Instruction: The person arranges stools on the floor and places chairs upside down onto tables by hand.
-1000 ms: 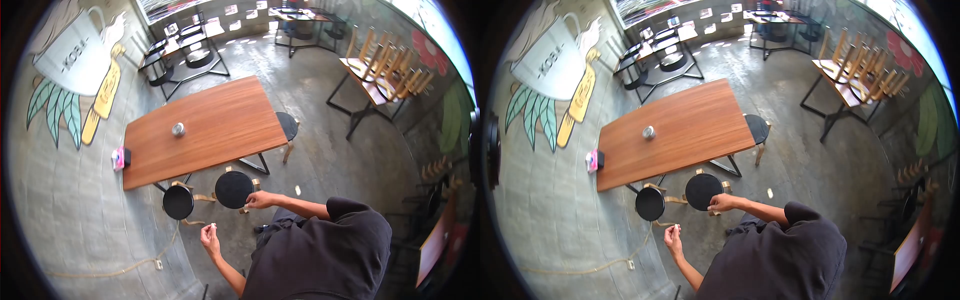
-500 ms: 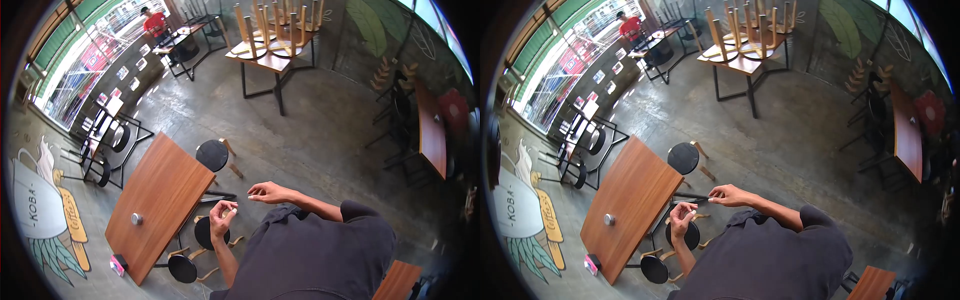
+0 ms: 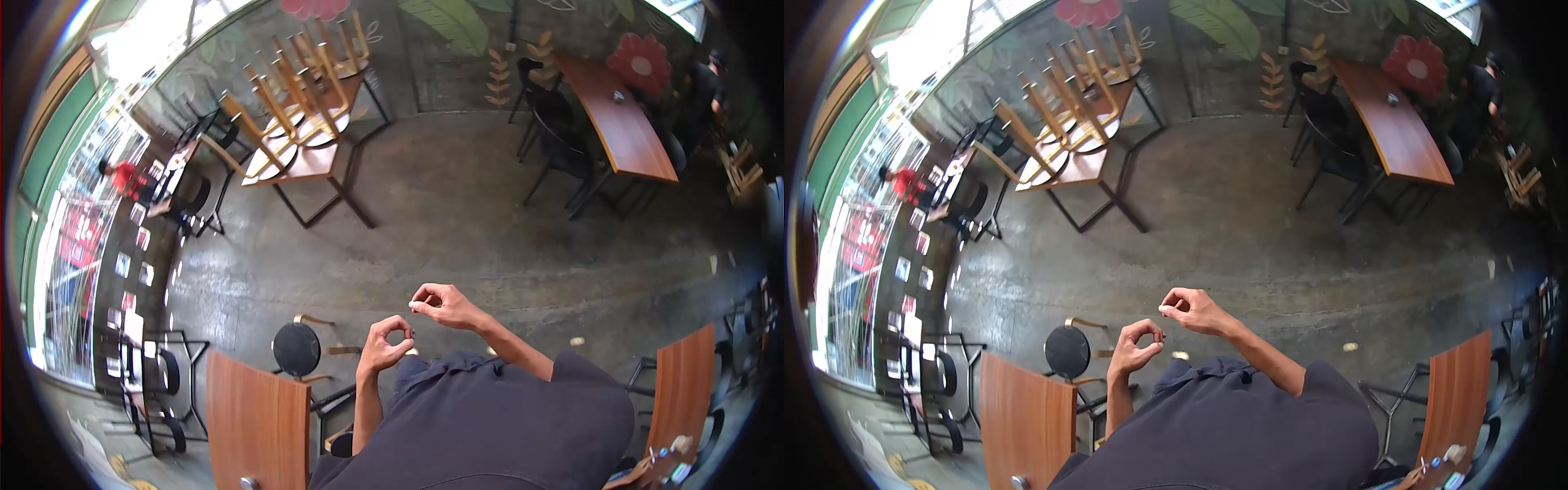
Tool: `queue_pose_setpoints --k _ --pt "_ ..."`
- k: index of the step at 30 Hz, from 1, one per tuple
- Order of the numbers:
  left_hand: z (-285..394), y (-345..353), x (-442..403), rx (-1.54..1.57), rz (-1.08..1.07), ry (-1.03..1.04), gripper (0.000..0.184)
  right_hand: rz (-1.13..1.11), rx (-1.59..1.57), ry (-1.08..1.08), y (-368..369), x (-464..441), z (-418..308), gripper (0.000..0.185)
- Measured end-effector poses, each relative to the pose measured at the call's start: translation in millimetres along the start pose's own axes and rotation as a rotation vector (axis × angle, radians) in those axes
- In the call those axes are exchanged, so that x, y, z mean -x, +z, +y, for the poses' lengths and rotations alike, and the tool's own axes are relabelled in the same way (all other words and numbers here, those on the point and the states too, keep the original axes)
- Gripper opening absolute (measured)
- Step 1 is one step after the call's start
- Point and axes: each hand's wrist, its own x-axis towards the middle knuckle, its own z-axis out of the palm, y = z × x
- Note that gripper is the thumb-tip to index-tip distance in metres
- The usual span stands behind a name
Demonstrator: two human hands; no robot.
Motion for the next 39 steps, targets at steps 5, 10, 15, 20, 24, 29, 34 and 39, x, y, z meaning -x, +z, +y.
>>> queue_pose_setpoints --k 5,10,15,20,24,29,34,39 --pt "-23.2 17.4 -78.7 0.013 -0.232 -0.016 0.011 0.215 -0.133 0.078 -48.2 6.5 9.4 0.016" --pt "-30.8 21.7 -154.5 -0.017 -0.3 0.017 0.02 0.382 -0.281 0.165 -81.5 -21.6 71.3 0.017" --pt "-45.0 23.7 -270.9 0.003 -0.355 0.02 0.028 0.448 -0.25 0.218 -139.2 -75.7 59.8 0.016" --pt "-38.9 53.2 -416.1 0.034 -0.561 0.05 0.033 0.746 -0.109 0.202 -226.9 -85.8 38.4 0.024" --pt "-6.8 103.8 -507.4 -0.02 -0.779 0.179 0.031 1.176 -0.074 0.291 -269.8 -44.6 78.5 0.027" --pt "-13.4 193.9 -577.1 0.117 -1.028 0.236 0.026 1.425 -0.386 0.431 -304.8 -7.0 130.7 0.024" --pt "-27.0 285.8 -606.0 0.275 -1.087 0.053 0.017 1.32 -0.476 0.488 -405.2 -21.9 145.0 0.025" --pt "-17.8 343.7 -675.2 0.374 -0.983 0.092 0.019 1.176 -0.045 0.537 -568.3 -57.3 109.2 0.036"
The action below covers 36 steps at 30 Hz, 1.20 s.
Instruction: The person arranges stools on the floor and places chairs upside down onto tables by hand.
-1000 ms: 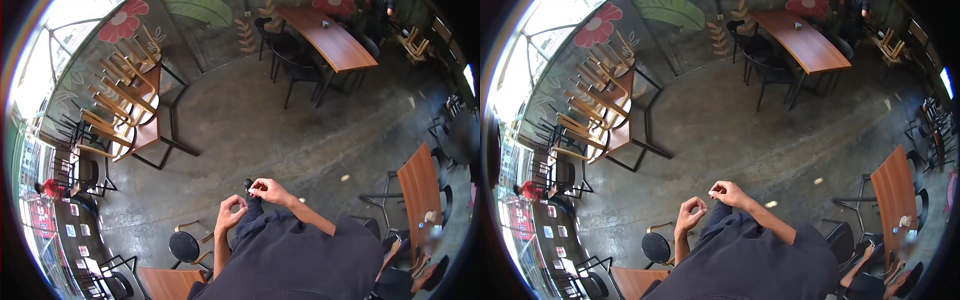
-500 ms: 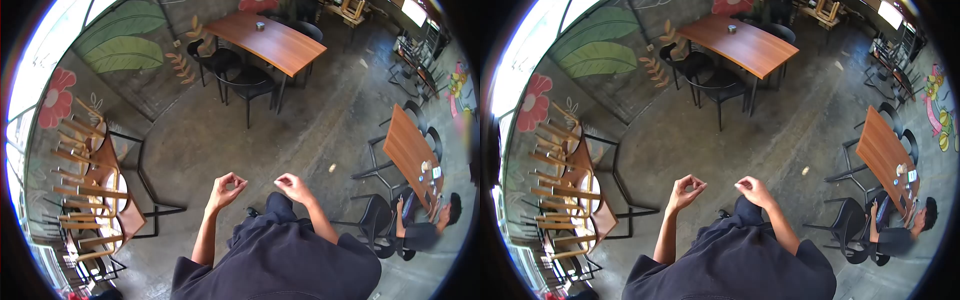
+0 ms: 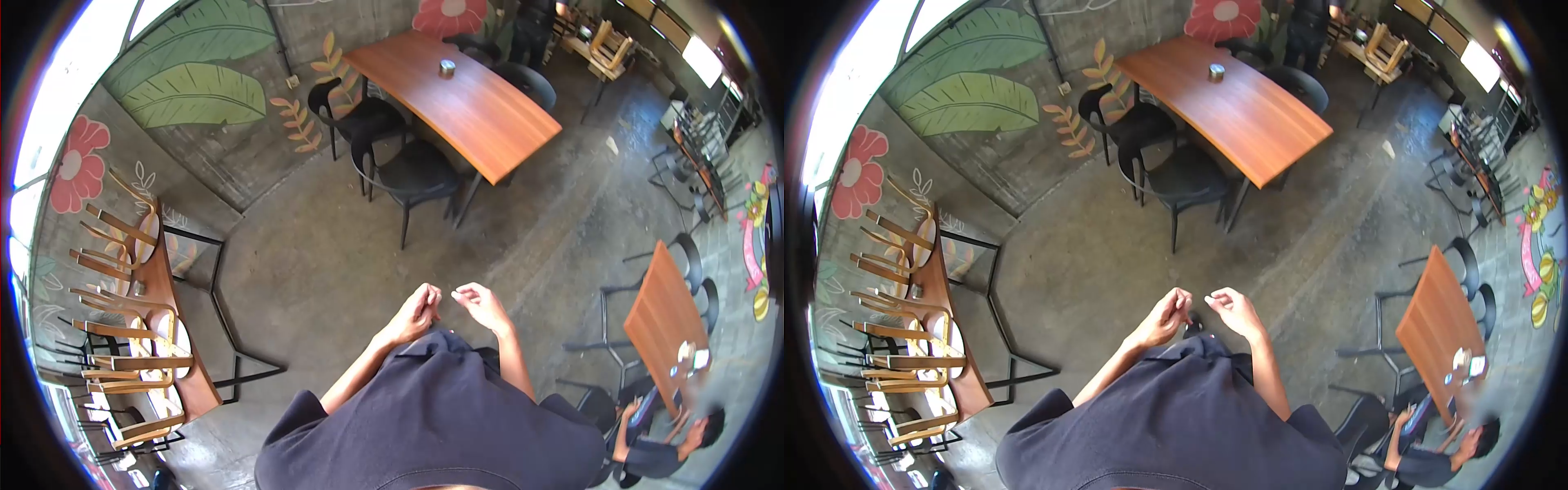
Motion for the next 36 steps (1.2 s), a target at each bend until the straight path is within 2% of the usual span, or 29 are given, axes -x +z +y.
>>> queue_pose_setpoints --k 2,3,6,10,12,14,16,17,19,20,22,23,26,28,30,32,34,36 --pt "-0.6 -28.9 -32.7 -0.057 0.082 0.044 0.03 -0.084 0.048 -0.141 -9.6 -65.9 -28.4 0.038" --pt "0.2 -44.7 -44.2 -0.126 0.151 0.071 0.037 -0.097 0.176 -0.2 -14.7 -85.9 -57.2 0.038" --pt "9.8 -87.3 -56.5 -0.075 0.393 0.025 0.036 -0.198 0.404 -0.383 -14.2 -140.9 -123.7 0.039" --pt "-17.2 -145.3 -54.3 -0.135 0.587 -0.043 0.028 -0.412 0.282 -0.367 23.5 -204.5 -165.2 0.04" --pt "-28.1 -167.4 -56.6 -0.019 0.723 -0.064 0.024 -0.521 0.274 -0.295 52.1 -230.8 -174.0 0.042" --pt "-35.9 -187.1 -64.3 0.037 0.76 -0.058 0.02 -0.56 0.353 -0.336 83.4 -254.9 -178.3 0.044" --pt "-36.7 -207.7 -82.7 0.127 0.858 -0.156 0.018 -0.627 0.335 -0.299 107.1 -270.0 -194.3 0.042" --pt "-37.4 -221.4 -93.5 0.15 0.851 -0.15 0.012 -0.635 0.342 -0.299 116.8 -278.4 -203.5 0.042" --pt "-7.8 -251.1 -110.5 -0.158 0.661 -0.276 0.013 -0.64 0.243 -0.327 133.0 -294.4 -225.6 0.027" --pt "-6.7 -265.1 -138.0 0.15 0.795 -0.13 0.016 -0.672 0.145 -0.345 139.6 -306.2 -233.5 0.021" --pt "8.5 -302.3 -172.6 -0.012 0.713 -0.069 0.024 -0.634 0.046 -0.421 149.1 -331.9 -252.8 0.02" --pt "18.2 -322.7 -186.5 -0.087 0.66 -0.082 0.025 -0.662 -0.059 -0.312 154.8 -351.7 -256.0 0.02" --pt "41.2 -382.6 -236.6 -0.165 0.53 -0.101 0.028 -0.62 -0.128 -0.203 164.8 -413.2 -265.2 0.012" --pt "45.0 -411.9 -265.3 -0.295 0.433 -0.1 0.024 -0.543 -0.136 -0.168 179.7 -473.8 -233.7 0.021" --pt "50.2 -421.0 -288.2 -0.281 0.407 -0.124 0.02 -0.39 -0.123 -0.138 201.0 -532.8 -182.9 0.038" --pt "55.2 -433.6 -314.0 -0.284 0.423 -0.13 0.016 -0.155 0.121 -0.029 224.1 -579.3 -145.7 0.042" --pt "48.0 -431.6 -326.3 -0.362 0.434 -0.232 0.018 -0.095 0.264 0.117 237.1 -615.4 -133.2 0.05" --pt "50.7 -419.2 -327.7 -0.459 0.396 -0.329 0.019 -0.049 0.351 0.211 269.7 -660.7 -87.0 0.058"
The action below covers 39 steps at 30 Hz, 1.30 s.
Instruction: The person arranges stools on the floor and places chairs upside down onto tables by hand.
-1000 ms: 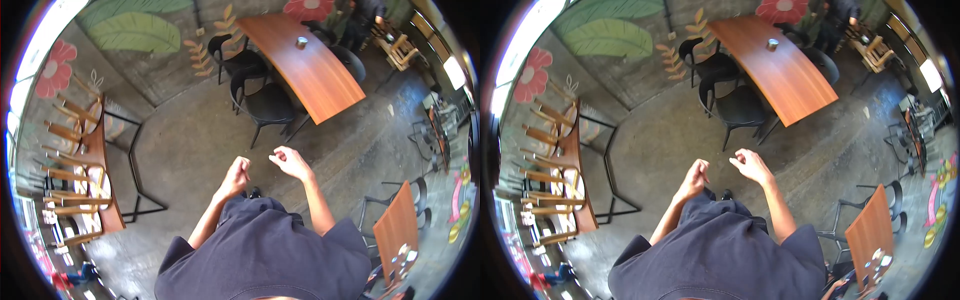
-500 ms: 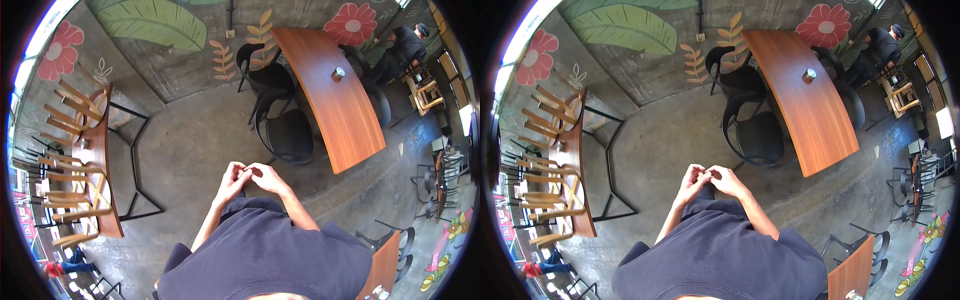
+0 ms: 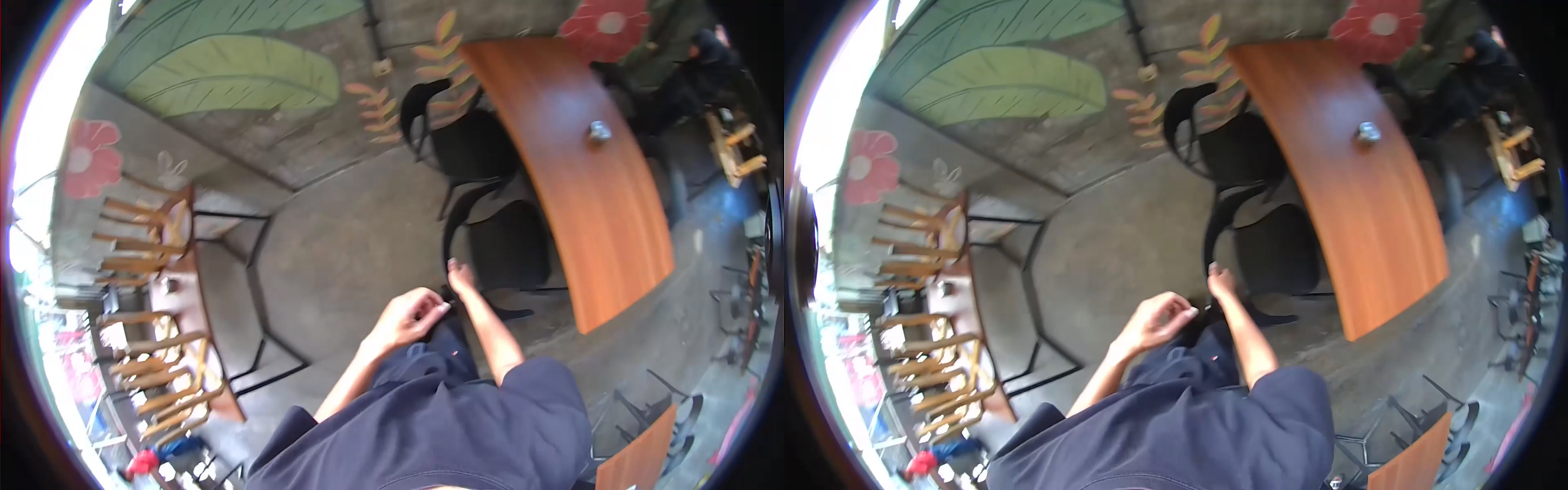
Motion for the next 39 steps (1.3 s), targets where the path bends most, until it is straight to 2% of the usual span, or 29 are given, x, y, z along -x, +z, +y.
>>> queue_pose_setpoints --k 3,4,5,7,8,10,12,14,17,18,19,20,22,23,24,26,27,28,30,31,33,34,35,36,38,39 --pt "-3.5 13.0 13.5 0.167 -0.065 -0.142 0.021 -0.215 -0.026 0.088 8.3 -24.2 -7.8 0.075" --pt "-2.5 12.0 13.5 0.158 -0.124 -0.188 0.022 -0.292 -0.013 0.112 10.0 -38.5 -3.0 0.08" --pt "-7.3 14.0 15.0 0.023 -0.159 -0.164 0.022 -0.306 -0.004 0.098 24.3 -64.0 22.5 0.08" --pt "-14.6 3.3 10.0 -0.155 -0.17 -0.154 0.024 -0.352 -0.171 0.364 85.9 -107.1 62.3 0.094" --pt "-14.1 -5.9 2.8 -0.163 -0.151 -0.169 0.024 -0.509 -0.385 0.442 63.5 -99.5 33.8 0.097" --pt "-12.6 -12.5 -1.3 -0.089 -0.081 -0.239 0.024 -0.505 -0.494 0.436 71.9 -104.8 37.6 0.092" --pt "-24.7 -21.7 1.5 0.033 0.056 -0.322 0.024 -0.472 -0.436 0.418 85.0 -113.4 46.2 0.094" --pt "-41.6 -31.7 12.5 -0.037 0.18 -0.332 0.022 -0.375 -0.346 0.359 89.9 -119.4 59.6 0.097" --pt "-63.0 -52.0 44.6 -0.137 0.219 -0.361 0.021 -0.273 -0.247 0.267 83.9 -118.5 73.2 0.1" --pt "-72.5 -57.1 57.0 -0.117 0.233 -0.365 0.023 -0.293 -0.322 0.292 74.2 -116.6 76.1 0.079" --pt "-78.4 -64.1 68.6 -0.099 0.233 -0.376 0.023 -0.305 -0.402 0.31 61.6 -118.3 74.1 0.071" --pt "-84.5 -70.7 80.6 -0.076 0.234 -0.383 0.024 -0.284 -0.387 0.295 45.2 -116.0 75.4 0.071" --pt "-101.7 -83.4 106.8 -0.052 0.219 -0.39 0.025 -0.812 -0.641 0.348 7.0 -93.8 79.7 0.079" --pt "-115.0 -89.3 120.9 -0.067 0.221 -0.364 0.025 -0.633 -0.651 0.348 2.6 -53.1 54.4 0.062" --pt "-126.8 -96.5 134.9 -0.055 0.228 -0.343 0.025 -0.614 -0.633 0.338 -0.3 -32.5 44.4 0.062" --pt "-151.3 -106.4 156.1 -0.051 0.221 -0.31 0.025 -0.746 -0.698 0.226 -7.4 0.3 37.0 0.048" --pt "-170.5 -117.1 182.3 -0.064 0.199 -0.301 0.027 -0.828 -0.777 0.212 -2.2 31.9 25.3 0.035" --pt "-197.5 -127.2 214.8 0.076 0.199 -0.383 0.03 -0.961 -0.921 0.077 5.7 71.6 14.1 0.03" --pt "-262.5 -122.0 243.5 0.374 0.204 -0.518 0.034 -1.235 -1.038 -0.048 10.7 111.5 -19.1 0.028" --pt "-296.1 -122.5 251.0 0.64 0.124 -0.691 0.039 -1.203 -1.039 -0.058 10.8 136.9 -41.5 0.028" --pt "-349.4 -119.6 274.5 0.878 0.034 -0.941 0.062 -1.242 -1.191 -0.04 7.3 198.3 -81.1 0.024" --pt "-376.7 -112.6 284.4 0.984 0.027 -1.055 0.071 -1.402 -1.335 -0.027 6.9 220.2 -96.6 0.024" --pt "-394.9 -107.8 290.0 1.186 0.006 -1.103 0.091 -1.482 -1.387 -0.024 8.5 240.3 -113.4 0.024" --pt "-411.9 -99.5 297.3 1.449 0.08 -1.105 0.11 -1.529 -1.414 -0.027 8.5 259.3 -123.3 0.024" --pt "-410.7 -96.7 301.5 1.623 0.314 -1.234 0.127 -1.576 -1.437 -0.03 4.7 289.1 -132.8 0.025" --pt "-427.7 -94.5 301.6 1.543 0.356 -1.204 0.136 -1.588 -1.441 -0.022 2.2 301.3 -133.9 0.025"
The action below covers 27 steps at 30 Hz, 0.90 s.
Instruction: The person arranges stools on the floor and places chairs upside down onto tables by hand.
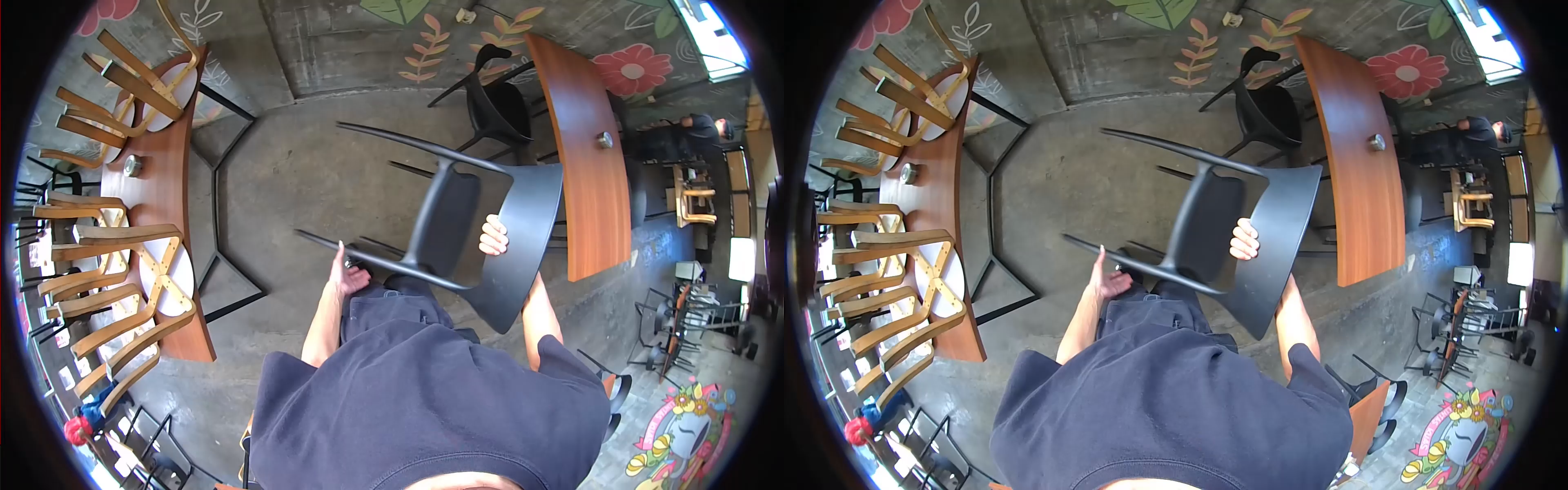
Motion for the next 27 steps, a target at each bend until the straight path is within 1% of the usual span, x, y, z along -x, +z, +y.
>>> queue_pose_setpoints --k 1,2,3,4,5,6,7,9,11,12,13,15,17,19,20,21,22,23,24,25,26,27 --pt "3.1 7.4 14.2 0.161 -0.096 0.159 0.129 -0.005 -0.002 0.003 7.3 5.0 6.6 0.026" --pt "9.7 18.5 24.8 0.515 -0.208 0.329 0.1 -0.009 -0.006 0.003 13.4 10.2 14.2 0.027" --pt "19.7 34.4 59.6 0.855 -0.473 0.451 0.056 -0.022 -0.007 0.006 18.6 14.3 22.8 0.027" --pt "25.5 37.0 90.2 0.815 -0.412 0.76 0.026 -0.031 -0.014 0.013 20.6 19.1 31.6 0.028" --pt "41.7 -1.4 80.1 0.695 -0.394 0.724 0.02 -0.036 -0.015 0.015 22.3 28.0 37.6 0.029" --pt "43.1 5.6 130.0 0.603 -0.303 0.687 0.028 -0.044 -0.011 0.016 22.7 37.5 43.7 0.03" --pt "39.4 12.4 160.0 0.687 -0.273 0.584 0.04 -0.051 -0.011 0.018 22.5 49.3 49.5 0.031" --pt "29.1 -3.3 176.8 0.64 -0.45 0.694 0.047 -0.041 0.016 -0.011 17.7 83.5 58.8 0.033" --pt "16.0 -5.9 194.9 0.557 -0.563 0.759 0.049 0.01 0.076 -0.08 1.7 135.3 65.4 0.035" --pt "7.2 5.8 202.2 0.516 -0.615 0.816 0.048 0.069 0.119 -0.123 -10.9 165.6 66.4 0.036" --pt "-6.4 18.5 216.2 0.499 -0.645 0.852 0.043 0.144 0.171 -0.168 -23.7 201.4 72.1 0.037" --pt "-37.3 51.5 242.2 0.366 -0.764 0.964 0.038 0.428 0.337 -0.242 -59.0 288.7 79.1 0.039" --pt "-74.4 93.1 266.7 0.234 -0.93 1.021 0.035 0.794 0.492 -0.281 -83.1 386.7 87.8 0.042" --pt "-113.5 148.6 292.8 0.127 -1.169 0.877 0.029 1.215 0.586 -0.347 -108.7 496.0 95.4 0.044" --pt "-140.5 175.7 301.7 -0.018 -1.253 0.869 0.03 1.434 0.617 -0.407 -120.1 545.3 96.0 0.045" --pt "-167.6 207.9 310.2 -0.167 -1.353 0.87 0.031 1.376 1.083 -0.335 -34.1 542.5 103.5 0.059" --pt "-196.4 237.9 318.3 -0.279 -1.37 0.837 0.033 1.93 0.984 -0.269 -0.1 540.2 107.9 0.072" --pt "-224.5 265.1 324.3 -0.39 -1.385 0.805 0.034 2.114 1.06 -0.262 27.1 536.9 107.8 0.079" --pt "-252.2 289.5 327.5 -0.509 -1.363 0.804 0.036 1.946 1.086 -0.381 28.5 545.9 95.1 0.08" --pt "-282.4 304.5 327.8 -0.629 -1.335 0.797 0.037 1.782 1.105 -0.461 54.1 523.5 86.3 0.064" --pt "-311.9 314.2 325.1 -0.746 -1.303 0.817 0.038 1.434 1.137 -0.895 66.4 502.4 90.1 0.079" --pt "-339.2 324.2 322.2 -0.856 -1.276 0.842 0.039 1.363 1.191 -0.987 70.9 475.5 73.8 0.082"
